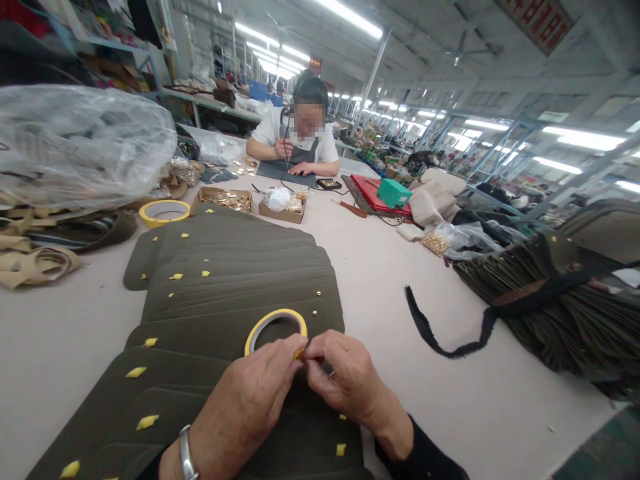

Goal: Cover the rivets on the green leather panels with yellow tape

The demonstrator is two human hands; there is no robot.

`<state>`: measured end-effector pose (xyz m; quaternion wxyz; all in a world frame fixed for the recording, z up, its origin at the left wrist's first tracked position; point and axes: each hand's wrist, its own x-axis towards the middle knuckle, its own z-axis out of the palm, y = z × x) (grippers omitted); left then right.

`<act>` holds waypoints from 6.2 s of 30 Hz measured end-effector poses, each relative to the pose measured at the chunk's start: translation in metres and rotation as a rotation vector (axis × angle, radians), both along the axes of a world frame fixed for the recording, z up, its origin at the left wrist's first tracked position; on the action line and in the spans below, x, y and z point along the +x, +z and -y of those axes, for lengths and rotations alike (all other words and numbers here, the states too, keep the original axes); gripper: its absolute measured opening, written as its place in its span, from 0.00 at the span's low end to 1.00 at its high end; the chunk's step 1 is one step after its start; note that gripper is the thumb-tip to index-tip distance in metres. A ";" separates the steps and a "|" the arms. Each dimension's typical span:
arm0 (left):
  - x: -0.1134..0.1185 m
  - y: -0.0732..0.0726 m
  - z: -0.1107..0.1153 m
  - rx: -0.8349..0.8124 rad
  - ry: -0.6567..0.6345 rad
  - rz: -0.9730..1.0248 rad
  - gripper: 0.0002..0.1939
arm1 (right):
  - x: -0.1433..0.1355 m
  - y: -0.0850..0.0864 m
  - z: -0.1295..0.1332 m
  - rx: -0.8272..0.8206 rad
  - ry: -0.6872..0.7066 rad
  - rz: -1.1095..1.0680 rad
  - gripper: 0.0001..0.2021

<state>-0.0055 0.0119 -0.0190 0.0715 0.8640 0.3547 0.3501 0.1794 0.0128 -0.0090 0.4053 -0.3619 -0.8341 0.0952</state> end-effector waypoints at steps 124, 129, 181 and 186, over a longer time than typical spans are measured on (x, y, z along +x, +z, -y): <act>0.011 -0.001 -0.028 -0.164 0.134 -0.450 0.09 | 0.049 -0.032 -0.032 -1.016 -0.367 -0.568 0.13; 0.011 -0.005 -0.026 -0.232 0.090 -0.435 0.10 | 0.051 -0.025 -0.025 -1.036 -0.309 -0.439 0.09; 0.006 0.000 -0.017 -0.009 -0.013 -0.029 0.22 | 0.011 0.021 0.000 -0.219 -0.066 -0.040 0.11; 0.006 -0.004 -0.017 0.004 0.007 -0.024 0.19 | 0.007 0.016 -0.005 -0.121 -0.042 0.064 0.08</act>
